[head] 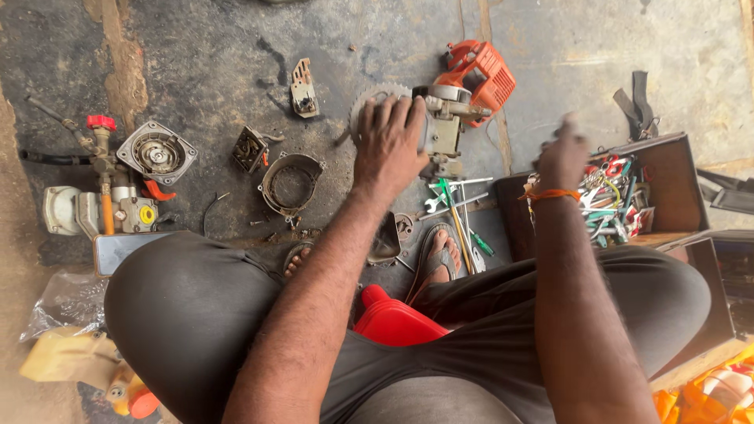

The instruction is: The person sits on a small stool and uses a screwdriver to remove screws from a small engine block. They then detach a cover, inspect the internal components, and reattach the cover, securing it with the screws.

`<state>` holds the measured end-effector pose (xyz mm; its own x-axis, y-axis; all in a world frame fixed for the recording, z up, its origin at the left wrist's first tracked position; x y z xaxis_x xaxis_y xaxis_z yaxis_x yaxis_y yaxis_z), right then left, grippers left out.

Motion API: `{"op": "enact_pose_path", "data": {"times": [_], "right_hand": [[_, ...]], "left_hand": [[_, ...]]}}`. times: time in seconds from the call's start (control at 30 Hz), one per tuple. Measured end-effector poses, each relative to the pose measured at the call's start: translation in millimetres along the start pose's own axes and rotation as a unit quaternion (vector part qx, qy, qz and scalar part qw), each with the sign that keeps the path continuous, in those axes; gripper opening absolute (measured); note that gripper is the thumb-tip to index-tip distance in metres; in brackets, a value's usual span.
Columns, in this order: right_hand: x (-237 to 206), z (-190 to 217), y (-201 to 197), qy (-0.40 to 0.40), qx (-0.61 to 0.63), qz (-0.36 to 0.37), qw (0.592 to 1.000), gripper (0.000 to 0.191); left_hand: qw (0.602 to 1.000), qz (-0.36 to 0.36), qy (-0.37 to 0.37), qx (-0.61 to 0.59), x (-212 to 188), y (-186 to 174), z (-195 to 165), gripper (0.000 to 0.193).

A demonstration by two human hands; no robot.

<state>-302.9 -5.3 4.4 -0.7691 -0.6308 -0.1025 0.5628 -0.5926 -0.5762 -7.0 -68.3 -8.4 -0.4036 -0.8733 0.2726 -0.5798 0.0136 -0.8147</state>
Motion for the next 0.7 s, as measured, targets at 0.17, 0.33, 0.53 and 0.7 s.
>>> {"op": "enact_pose_path", "data": {"times": [0.17,0.33,0.53,0.7], "right_hand": [[-35.9,-103.5,74.1,-0.027,-0.405,0.223,0.886,0.060],[-84.7,-124.6,106.9,-0.128,-0.503,0.308,0.797,0.043],[-154.1,-113.2,135.3,-0.262,-0.586,0.371,0.671,0.022],[-221.2,-133.2,163.1,-0.323,-0.620,0.450,0.556,0.016]], "left_hand": [[0.998,0.021,-0.065,-0.007,2.0,2.5,23.3,0.087],[0.998,0.019,-0.066,-0.009,-3.0,6.4,25.0,0.088],[0.993,0.026,-0.105,-0.039,0.4,3.0,34.7,0.089],[0.991,0.042,-0.119,-0.047,7.3,11.8,41.9,0.093]]}}
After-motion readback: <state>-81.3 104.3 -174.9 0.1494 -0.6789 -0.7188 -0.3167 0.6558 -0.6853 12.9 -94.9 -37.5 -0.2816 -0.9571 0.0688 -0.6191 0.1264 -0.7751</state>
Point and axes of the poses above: each hand's wrist, its own x-axis towards the middle knuckle, its own y-axis out of the palm, z = x × y, the point moved 9 cm from there along x, towards the middle knuckle, and after that the axes turned 8 degrees about -x, right-handed, at the moved point
